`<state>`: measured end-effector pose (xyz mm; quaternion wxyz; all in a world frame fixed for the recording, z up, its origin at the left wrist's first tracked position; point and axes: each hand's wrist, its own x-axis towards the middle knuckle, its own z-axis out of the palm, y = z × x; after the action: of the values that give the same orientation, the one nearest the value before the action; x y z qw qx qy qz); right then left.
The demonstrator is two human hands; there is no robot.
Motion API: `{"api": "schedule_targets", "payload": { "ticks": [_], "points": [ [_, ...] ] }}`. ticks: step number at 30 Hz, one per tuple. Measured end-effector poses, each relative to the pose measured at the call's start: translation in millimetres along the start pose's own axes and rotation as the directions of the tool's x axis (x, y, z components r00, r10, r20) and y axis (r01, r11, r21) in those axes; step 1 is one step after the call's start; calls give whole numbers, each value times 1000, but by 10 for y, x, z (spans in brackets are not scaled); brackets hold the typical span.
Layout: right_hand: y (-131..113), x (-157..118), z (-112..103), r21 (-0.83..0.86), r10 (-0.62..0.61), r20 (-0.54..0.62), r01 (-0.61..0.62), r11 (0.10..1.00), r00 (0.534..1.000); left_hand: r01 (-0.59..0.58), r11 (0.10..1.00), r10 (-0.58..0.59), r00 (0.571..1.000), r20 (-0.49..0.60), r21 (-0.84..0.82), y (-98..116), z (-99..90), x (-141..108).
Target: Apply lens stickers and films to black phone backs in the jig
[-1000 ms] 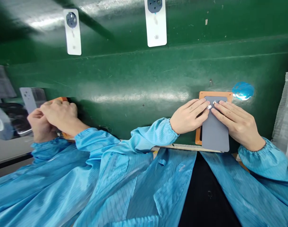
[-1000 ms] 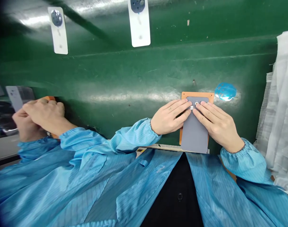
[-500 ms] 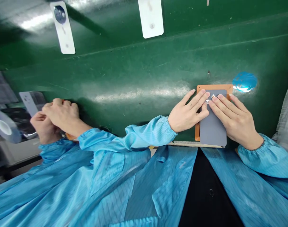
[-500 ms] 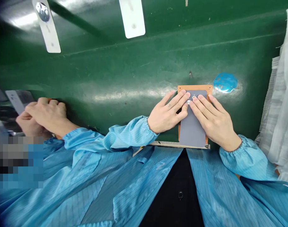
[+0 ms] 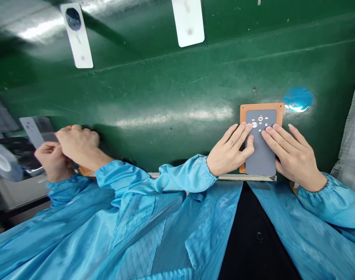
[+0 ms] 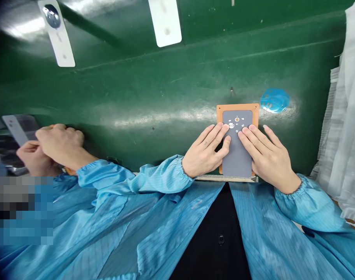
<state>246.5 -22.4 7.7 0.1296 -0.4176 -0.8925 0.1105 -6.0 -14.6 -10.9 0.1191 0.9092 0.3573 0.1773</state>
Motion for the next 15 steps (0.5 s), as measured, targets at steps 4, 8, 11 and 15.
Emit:
{"api": "schedule_targets", "payload": {
  "ticks": [4,8,11,15],
  "points": [
    [-7,26,15,-8,34,15,-34,999,999,-6,1000,6,1000,4,-3,-20,-12,20],
    [-4,52,28,48,85,16,-85,995,996,21,997,-18,999,44,-73,-49,-10,30],
    [-17,27,36,74,96,1,-96,993,995,8,999,-7,999,48,-31,-25,-28,30],
    [-53,-72,65,64,83,-26,-81,995,996,-32,999,31,999,43,25,-23,-54,4]
  ]
}}
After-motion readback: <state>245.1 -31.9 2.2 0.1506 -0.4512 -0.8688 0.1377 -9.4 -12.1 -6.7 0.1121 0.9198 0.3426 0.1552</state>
